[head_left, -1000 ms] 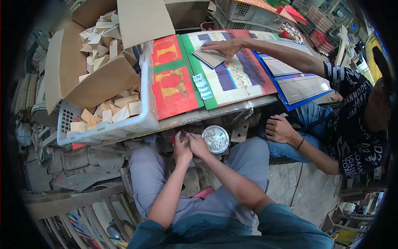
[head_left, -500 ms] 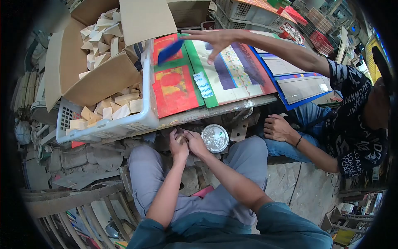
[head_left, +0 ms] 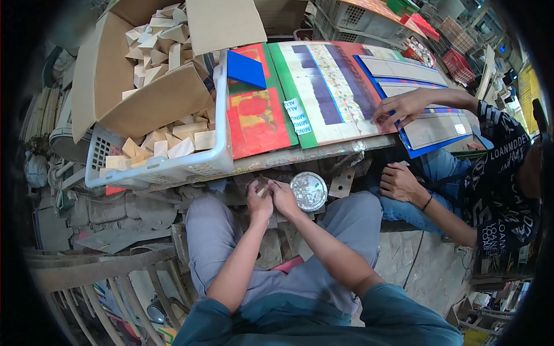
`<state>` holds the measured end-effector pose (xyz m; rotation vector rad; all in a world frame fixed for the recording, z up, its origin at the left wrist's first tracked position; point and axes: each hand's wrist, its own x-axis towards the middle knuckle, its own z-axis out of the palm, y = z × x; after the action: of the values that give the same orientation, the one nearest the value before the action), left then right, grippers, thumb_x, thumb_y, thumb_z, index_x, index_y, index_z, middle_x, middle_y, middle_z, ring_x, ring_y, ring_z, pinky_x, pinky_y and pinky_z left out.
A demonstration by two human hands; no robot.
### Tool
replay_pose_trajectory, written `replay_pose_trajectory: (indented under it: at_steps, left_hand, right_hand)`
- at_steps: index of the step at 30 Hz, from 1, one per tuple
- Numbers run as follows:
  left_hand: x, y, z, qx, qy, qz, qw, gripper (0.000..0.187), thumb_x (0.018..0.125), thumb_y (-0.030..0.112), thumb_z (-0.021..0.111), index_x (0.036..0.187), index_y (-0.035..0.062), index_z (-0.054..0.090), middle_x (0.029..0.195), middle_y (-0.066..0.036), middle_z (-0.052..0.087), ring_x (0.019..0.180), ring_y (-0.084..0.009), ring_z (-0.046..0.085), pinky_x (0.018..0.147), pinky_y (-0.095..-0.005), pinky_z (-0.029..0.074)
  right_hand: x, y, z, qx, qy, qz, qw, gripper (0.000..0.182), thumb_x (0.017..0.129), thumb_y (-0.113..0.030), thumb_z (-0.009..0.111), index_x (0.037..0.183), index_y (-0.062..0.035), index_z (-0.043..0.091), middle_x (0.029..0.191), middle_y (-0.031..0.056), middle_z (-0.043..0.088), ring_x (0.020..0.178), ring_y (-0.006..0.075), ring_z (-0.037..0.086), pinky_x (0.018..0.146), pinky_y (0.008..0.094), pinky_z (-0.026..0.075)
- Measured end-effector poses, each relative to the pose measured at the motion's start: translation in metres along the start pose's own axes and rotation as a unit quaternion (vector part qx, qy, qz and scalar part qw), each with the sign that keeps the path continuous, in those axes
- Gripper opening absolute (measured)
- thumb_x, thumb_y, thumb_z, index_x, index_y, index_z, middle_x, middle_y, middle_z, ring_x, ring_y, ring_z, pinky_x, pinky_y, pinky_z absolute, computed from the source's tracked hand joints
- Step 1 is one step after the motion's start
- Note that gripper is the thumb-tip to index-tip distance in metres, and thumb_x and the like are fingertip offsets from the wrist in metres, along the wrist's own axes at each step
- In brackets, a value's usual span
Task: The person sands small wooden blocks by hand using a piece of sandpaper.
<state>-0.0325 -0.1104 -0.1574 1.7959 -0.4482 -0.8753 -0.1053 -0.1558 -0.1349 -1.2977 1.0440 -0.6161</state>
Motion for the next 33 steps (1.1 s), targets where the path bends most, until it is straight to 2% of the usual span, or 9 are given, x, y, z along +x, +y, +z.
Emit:
replay_pose_trajectory:
  at_steps: [7, 9, 13, 15, 21, 24, 28, 30, 33]
  left_hand:
    - [-0.003, 0.006, -0.004, 0.012, -0.012, -0.005, 1.0, 0.041, 0.079, 0.009, 0.063, 0.118, -0.0014, 0.055, 0.11, -0.018, 0.061, 0.101, -0.025, 0.059, 0.088, -0.0329, 0.044]
    - [-0.008, 0.017, -0.006, 0.063, -0.02, 0.02, 0.998, 0.04, 0.08, 0.008, 0.063, 0.118, -0.0019, 0.056, 0.109, -0.018, 0.062, 0.1, -0.0234, 0.06, 0.087, -0.0317, 0.045]
    - [-0.001, 0.014, -0.007, 0.033, -0.052, 0.043, 0.997, 0.038, 0.08, 0.004, 0.061, 0.118, -0.0023, 0.055, 0.11, -0.016, 0.061, 0.1, -0.0217, 0.06, 0.087, -0.0301, 0.045]
    - [0.001, 0.012, -0.006, -0.006, -0.052, 0.035, 0.998, 0.04, 0.08, -0.001, 0.058, 0.12, -0.0023, 0.053, 0.113, -0.016, 0.06, 0.102, -0.0203, 0.059, 0.089, -0.029, 0.044]
    - [0.004, 0.005, -0.002, -0.037, -0.077, 0.015, 0.996, 0.044, 0.084, -0.002, 0.052, 0.126, -0.0044, 0.046, 0.12, -0.016, 0.055, 0.108, -0.02, 0.055, 0.092, -0.0283, 0.042]
    - [-0.001, 0.01, -0.001, -0.031, -0.093, -0.01, 0.995, 0.043, 0.085, 0.0, 0.052, 0.127, -0.0048, 0.045, 0.122, -0.016, 0.054, 0.108, -0.02, 0.055, 0.092, -0.0281, 0.042]
    - [0.003, 0.004, -0.002, -0.095, -0.109, -0.027, 0.989, 0.043, 0.085, 0.001, 0.053, 0.127, -0.0043, 0.045, 0.122, -0.014, 0.054, 0.109, -0.0195, 0.055, 0.092, -0.0279, 0.042]
    - [0.004, 0.007, -0.003, -0.055, -0.084, 0.006, 0.995, 0.044, 0.085, 0.001, 0.054, 0.128, -0.0034, 0.045, 0.122, -0.013, 0.055, 0.109, -0.0191, 0.054, 0.092, -0.0279, 0.042]
    - [-0.003, 0.02, -0.005, -0.05, -0.078, -0.013, 0.996, 0.043, 0.084, 0.001, 0.054, 0.127, -0.0027, 0.047, 0.123, -0.013, 0.054, 0.109, -0.0193, 0.054, 0.092, -0.0283, 0.042]
  right_hand:
    - [-0.002, -0.002, 0.0, 0.001, 0.017, -0.014, 1.0, 0.033, 0.093, -0.021, 0.042, 0.103, 0.005, 0.061, 0.085, 0.0077, 0.064, 0.078, 0.0132, 0.054, 0.075, 0.0271, 0.042]
    - [-0.001, -0.001, -0.001, 0.036, 0.022, -0.013, 0.999, 0.034, 0.092, -0.021, 0.042, 0.108, 0.0041, 0.059, 0.09, 0.0189, 0.066, 0.082, 0.0215, 0.061, 0.076, 0.0316, 0.044]
    - [0.004, 0.003, -0.004, 0.045, 0.038, 0.004, 0.998, 0.035, 0.092, -0.022, 0.041, 0.107, 0.0037, 0.059, 0.089, 0.0192, 0.065, 0.082, 0.0216, 0.061, 0.075, 0.0323, 0.044]
    - [0.002, 0.002, -0.007, 0.019, 0.024, 0.004, 1.0, 0.033, 0.094, -0.022, 0.043, 0.103, 0.0043, 0.061, 0.082, 0.0045, 0.063, 0.077, 0.0108, 0.052, 0.072, 0.027, 0.042]
    - [0.0, 0.003, -0.002, 0.017, 0.06, -0.051, 0.997, 0.034, 0.094, -0.021, 0.043, 0.108, 0.0036, 0.06, 0.085, 0.0054, 0.063, 0.078, 0.0115, 0.053, 0.074, 0.0276, 0.042]
    - [-0.001, -0.002, -0.011, -0.014, 0.038, -0.003, 0.999, 0.034, 0.094, -0.02, 0.043, 0.111, 0.0034, 0.059, 0.09, 0.0076, 0.065, 0.083, 0.0122, 0.055, 0.077, 0.0275, 0.043]
    - [-0.001, -0.004, -0.008, -0.029, 0.042, -0.01, 0.999, 0.034, 0.094, -0.019, 0.043, 0.113, 0.0039, 0.058, 0.094, 0.0084, 0.065, 0.086, 0.0126, 0.055, 0.08, 0.0269, 0.043]
    - [-0.002, -0.004, -0.005, 0.025, 0.047, -0.053, 0.997, 0.034, 0.094, -0.019, 0.043, 0.114, 0.0042, 0.057, 0.096, 0.0086, 0.064, 0.088, 0.0127, 0.055, 0.082, 0.0263, 0.043]
    - [-0.003, -0.003, -0.003, 0.038, 0.043, -0.049, 0.997, 0.034, 0.094, -0.02, 0.043, 0.114, 0.0044, 0.057, 0.097, 0.0086, 0.064, 0.089, 0.013, 0.055, 0.082, 0.0261, 0.043]
